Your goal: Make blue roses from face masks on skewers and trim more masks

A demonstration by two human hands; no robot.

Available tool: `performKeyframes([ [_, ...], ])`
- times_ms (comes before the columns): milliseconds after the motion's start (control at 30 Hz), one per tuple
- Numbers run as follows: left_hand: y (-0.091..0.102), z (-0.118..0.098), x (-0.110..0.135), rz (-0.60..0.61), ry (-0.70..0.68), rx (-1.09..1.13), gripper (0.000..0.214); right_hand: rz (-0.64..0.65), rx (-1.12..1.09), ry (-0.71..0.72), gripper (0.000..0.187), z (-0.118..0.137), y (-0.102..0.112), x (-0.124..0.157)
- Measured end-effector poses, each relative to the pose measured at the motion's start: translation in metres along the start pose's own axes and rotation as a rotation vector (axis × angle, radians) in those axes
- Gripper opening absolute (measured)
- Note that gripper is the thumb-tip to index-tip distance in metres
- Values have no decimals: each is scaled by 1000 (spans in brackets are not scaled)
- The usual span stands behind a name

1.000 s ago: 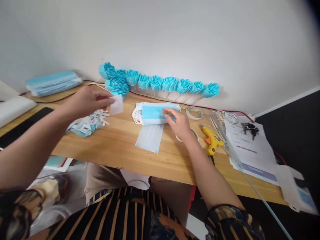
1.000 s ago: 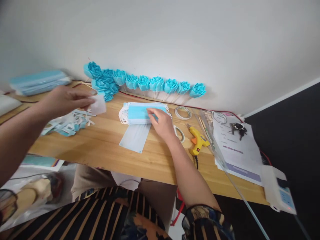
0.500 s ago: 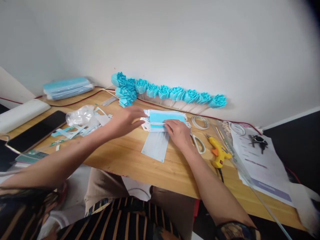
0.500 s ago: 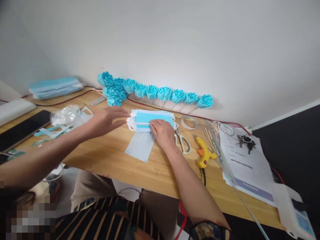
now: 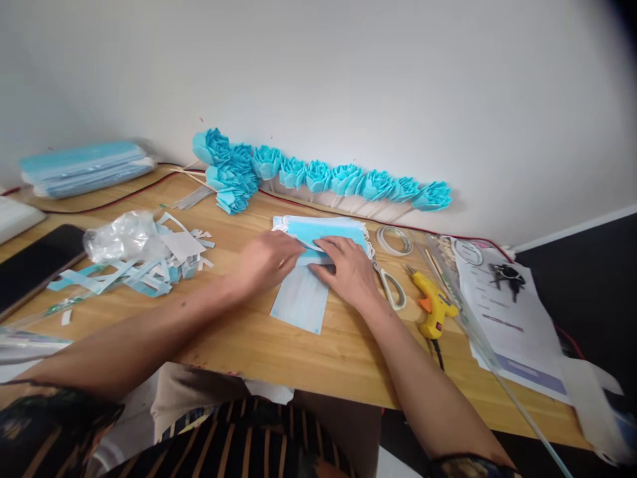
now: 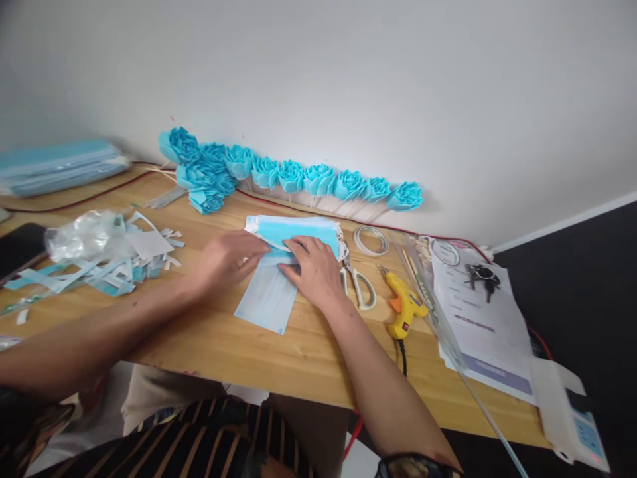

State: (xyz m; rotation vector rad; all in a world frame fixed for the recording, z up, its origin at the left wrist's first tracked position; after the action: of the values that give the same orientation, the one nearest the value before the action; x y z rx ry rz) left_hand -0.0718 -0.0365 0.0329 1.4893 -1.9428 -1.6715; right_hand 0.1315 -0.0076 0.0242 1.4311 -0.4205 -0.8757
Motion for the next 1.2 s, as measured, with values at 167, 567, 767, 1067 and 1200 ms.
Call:
performKeyframes([
  [167, 18, 19, -3, -217, 248, 148, 26, 23, 36, -44, 32, 0, -2, -5],
  [567, 16, 33, -6, -379, 463, 515, 25, -73, -62, -270, 35, -9, -2, -8],
  [767, 7, 58, -6, -451, 578, 728, 22, 67, 132, -27, 52, 7, -1, -2],
  [1067, 3, 66, -7, -487, 594, 747, 22, -91, 14, -200, 33, -11, -9, -14],
  [1200, 4, 57, -7, -446, 517, 684, 23, -103, -49, -414, 33, -26, -8, -20],
])
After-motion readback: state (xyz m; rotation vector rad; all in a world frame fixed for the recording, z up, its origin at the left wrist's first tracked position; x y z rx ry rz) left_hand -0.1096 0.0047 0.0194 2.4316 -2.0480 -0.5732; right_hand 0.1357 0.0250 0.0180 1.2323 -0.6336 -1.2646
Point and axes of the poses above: each hand's wrist, its own x-axis away from the middle knuckle, its own y-axis out of the back of the hand, z = x × y, the point moved 2 cm from there along -x, towards the middle knuckle, and after that the axes turned 9 degrees about z, right-handed, at the moved point
